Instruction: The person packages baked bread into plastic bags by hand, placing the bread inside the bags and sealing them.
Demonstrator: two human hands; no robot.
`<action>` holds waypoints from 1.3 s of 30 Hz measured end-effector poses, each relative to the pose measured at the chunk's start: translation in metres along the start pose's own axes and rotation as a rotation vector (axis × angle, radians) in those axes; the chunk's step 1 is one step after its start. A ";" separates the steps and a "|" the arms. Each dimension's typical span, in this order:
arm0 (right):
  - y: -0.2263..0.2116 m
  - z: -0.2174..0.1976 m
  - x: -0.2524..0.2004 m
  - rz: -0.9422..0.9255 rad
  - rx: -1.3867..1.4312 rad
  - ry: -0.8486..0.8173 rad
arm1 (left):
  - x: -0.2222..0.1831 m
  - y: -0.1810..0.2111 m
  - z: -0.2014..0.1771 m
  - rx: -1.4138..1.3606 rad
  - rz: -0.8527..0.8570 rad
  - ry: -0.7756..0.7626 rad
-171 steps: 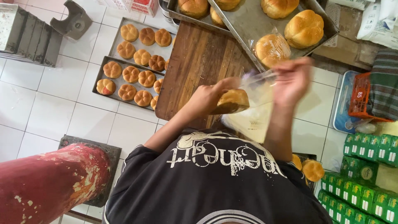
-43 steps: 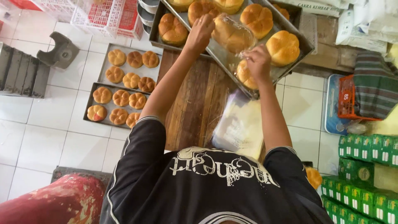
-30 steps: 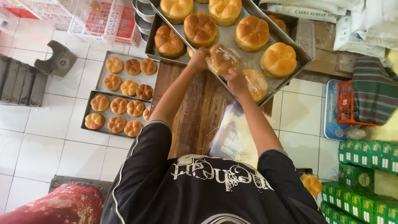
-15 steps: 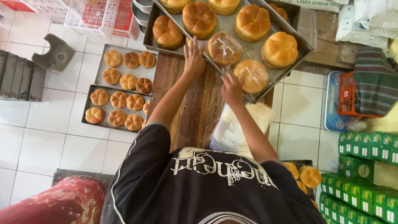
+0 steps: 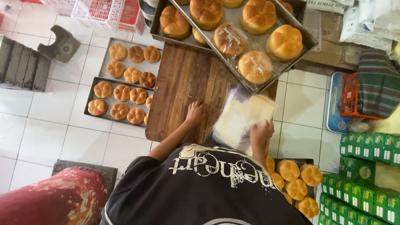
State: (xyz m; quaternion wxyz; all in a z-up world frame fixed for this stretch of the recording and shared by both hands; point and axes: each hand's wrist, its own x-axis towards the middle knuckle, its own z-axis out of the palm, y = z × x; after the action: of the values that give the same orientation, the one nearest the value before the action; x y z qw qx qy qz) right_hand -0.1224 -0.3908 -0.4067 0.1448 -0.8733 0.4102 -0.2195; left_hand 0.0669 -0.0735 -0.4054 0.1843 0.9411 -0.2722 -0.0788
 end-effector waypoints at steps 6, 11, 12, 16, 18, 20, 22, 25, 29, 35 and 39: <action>-0.104 -0.123 -0.001 0.100 0.163 -0.241 | -0.034 0.010 -0.017 0.186 0.048 -0.112; 0.008 -0.011 0.027 0.370 0.111 -0.296 | -0.031 0.021 -0.001 0.146 0.026 -0.035; 0.015 -0.006 0.035 0.415 0.087 -0.350 | -0.029 0.023 0.005 0.119 0.005 -0.033; 0.008 -0.004 0.042 0.332 0.016 -0.498 | -0.023 0.038 0.018 0.113 -0.032 -0.091; -0.004 -0.024 0.038 0.394 0.052 -0.446 | -0.028 0.044 0.006 0.069 -0.030 -0.142; 0.004 -0.017 0.037 0.414 0.035 -0.441 | -0.028 0.040 0.016 0.051 -0.041 -0.171; 0.001 -0.022 0.038 0.435 0.017 -0.439 | -0.030 0.040 0.019 0.034 -0.053 -0.202; -0.025 -0.045 0.043 0.493 0.004 -0.487 | -0.033 0.044 0.011 -0.154 -0.139 -0.205; -0.021 -0.039 0.034 0.376 0.069 -0.387 | -0.043 0.059 -0.005 -0.279 -0.191 -0.209; 0.032 -0.012 0.016 0.211 0.155 -0.016 | -0.066 0.083 -0.014 -0.240 -0.131 -0.143; 0.029 -0.032 0.009 0.038 0.135 0.102 | -0.068 0.073 -0.004 -0.247 -0.070 -0.079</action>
State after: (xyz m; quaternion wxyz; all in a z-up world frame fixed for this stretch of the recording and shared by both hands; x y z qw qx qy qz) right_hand -0.1523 -0.4179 -0.3898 0.1864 -0.8412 0.4179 -0.2881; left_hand -0.0240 -0.0926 -0.3702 0.2849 0.9164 -0.2343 -0.1553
